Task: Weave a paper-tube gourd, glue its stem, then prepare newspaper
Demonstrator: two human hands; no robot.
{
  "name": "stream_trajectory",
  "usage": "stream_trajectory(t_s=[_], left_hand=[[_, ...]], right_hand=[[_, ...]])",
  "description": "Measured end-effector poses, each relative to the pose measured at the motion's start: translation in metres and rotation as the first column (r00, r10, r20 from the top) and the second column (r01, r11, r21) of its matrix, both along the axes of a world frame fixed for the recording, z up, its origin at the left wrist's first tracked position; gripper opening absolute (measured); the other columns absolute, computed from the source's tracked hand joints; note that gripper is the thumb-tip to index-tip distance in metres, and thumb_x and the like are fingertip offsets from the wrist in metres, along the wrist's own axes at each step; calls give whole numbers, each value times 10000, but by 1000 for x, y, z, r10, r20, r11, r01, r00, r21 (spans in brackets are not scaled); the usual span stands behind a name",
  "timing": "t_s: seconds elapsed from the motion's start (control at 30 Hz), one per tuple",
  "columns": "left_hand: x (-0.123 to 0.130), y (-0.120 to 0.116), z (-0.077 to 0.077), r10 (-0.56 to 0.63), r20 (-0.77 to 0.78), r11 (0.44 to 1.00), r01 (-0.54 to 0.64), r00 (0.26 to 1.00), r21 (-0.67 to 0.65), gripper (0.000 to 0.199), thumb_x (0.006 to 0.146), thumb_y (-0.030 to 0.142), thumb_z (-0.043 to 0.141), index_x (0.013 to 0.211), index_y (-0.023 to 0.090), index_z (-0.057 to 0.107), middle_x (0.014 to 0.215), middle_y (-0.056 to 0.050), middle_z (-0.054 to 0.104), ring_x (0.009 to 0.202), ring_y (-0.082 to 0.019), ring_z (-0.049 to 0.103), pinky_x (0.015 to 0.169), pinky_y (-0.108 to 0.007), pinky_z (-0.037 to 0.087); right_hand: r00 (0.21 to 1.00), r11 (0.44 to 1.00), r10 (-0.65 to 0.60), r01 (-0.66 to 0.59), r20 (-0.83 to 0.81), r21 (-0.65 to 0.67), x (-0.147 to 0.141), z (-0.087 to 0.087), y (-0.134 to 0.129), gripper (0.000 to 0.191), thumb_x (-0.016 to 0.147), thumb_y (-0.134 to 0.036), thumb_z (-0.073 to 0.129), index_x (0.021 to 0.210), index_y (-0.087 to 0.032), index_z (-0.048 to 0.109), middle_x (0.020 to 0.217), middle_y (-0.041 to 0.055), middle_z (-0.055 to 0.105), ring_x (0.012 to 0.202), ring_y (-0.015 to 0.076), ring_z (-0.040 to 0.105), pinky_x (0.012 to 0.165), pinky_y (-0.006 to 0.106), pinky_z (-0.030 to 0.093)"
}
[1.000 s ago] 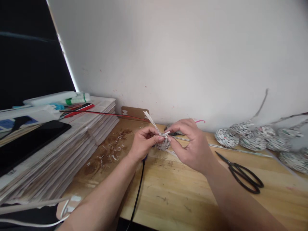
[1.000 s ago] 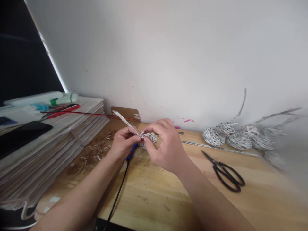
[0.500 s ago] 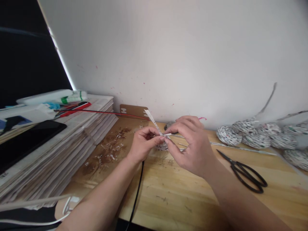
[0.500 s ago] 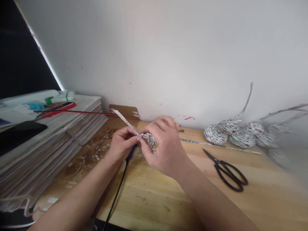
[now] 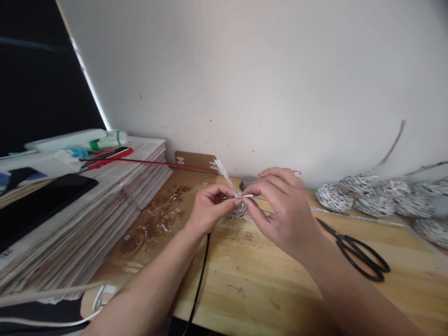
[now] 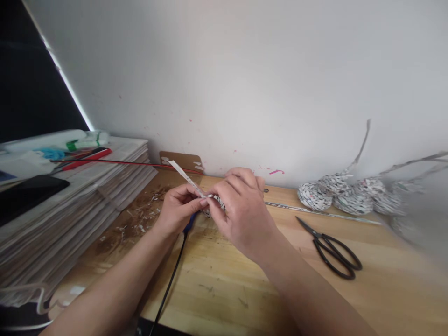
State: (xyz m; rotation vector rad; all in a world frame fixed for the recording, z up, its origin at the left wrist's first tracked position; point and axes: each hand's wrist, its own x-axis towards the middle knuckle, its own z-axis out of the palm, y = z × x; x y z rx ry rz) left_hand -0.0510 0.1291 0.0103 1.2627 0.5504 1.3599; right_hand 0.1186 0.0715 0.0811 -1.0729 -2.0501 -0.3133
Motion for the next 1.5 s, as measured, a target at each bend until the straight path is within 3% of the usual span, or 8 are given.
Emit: stream_trajectory(t_s=[0.4,0.5,0.6,0.93,1.23,1.5], left_hand=[[1,-3,0,8,-56,1000,-6,998,24,228,676,277,891,726,149,710,696,-14,718,600,-98,638,613,-209,531],[0,-2,1,32,-44,999,-30,999,29,222,683,277,888,737,156,709,699,-9,714,605,-94,633,611,-201,523],[-1,-3,2,61,-38,998,-60,997,30,218,683,283,886,735,159,714,700,-11,715,602,-94,631,609,-199,523],[-1,-6,4,100,-103,972,-75,990,222,123,705,191,860,780,190,762,798,-37,754,728,-136,665,705,-235,547],[-1,-8,4,131,-127,968,-99,983,232,128,704,224,861,778,187,764,803,-51,745,747,-163,673,725,-269,562],[-1,-6,2,126,-186,972,-84,974,219,121,729,238,848,786,181,758,763,-35,745,656,-124,640,639,-225,521]], right_hand=[[991,986,49,-68,-125,-151,2,4,1,45,876,-185,634,854,-223,647,847,43,698,971,261,595,870,433,438],[986,982,35,-64,-163,-177,4,9,-3,93,873,-165,624,933,-228,656,894,46,688,963,244,596,875,418,453],[986,986,10,-37,-169,-160,5,11,-7,164,850,-196,674,1008,-229,643,941,61,674,992,256,588,871,414,463],[999,995,2,-7,-54,-98,5,7,-7,55,872,-244,711,877,-220,662,845,41,705,998,276,574,889,439,416],[999,998,-41,41,-5,-55,4,8,-8,30,863,-225,700,855,-233,672,835,43,722,1022,296,594,864,434,398],[999,996,-43,41,-30,-74,2,6,-5,57,825,-195,697,793,-215,656,797,44,712,949,271,618,848,424,402]])
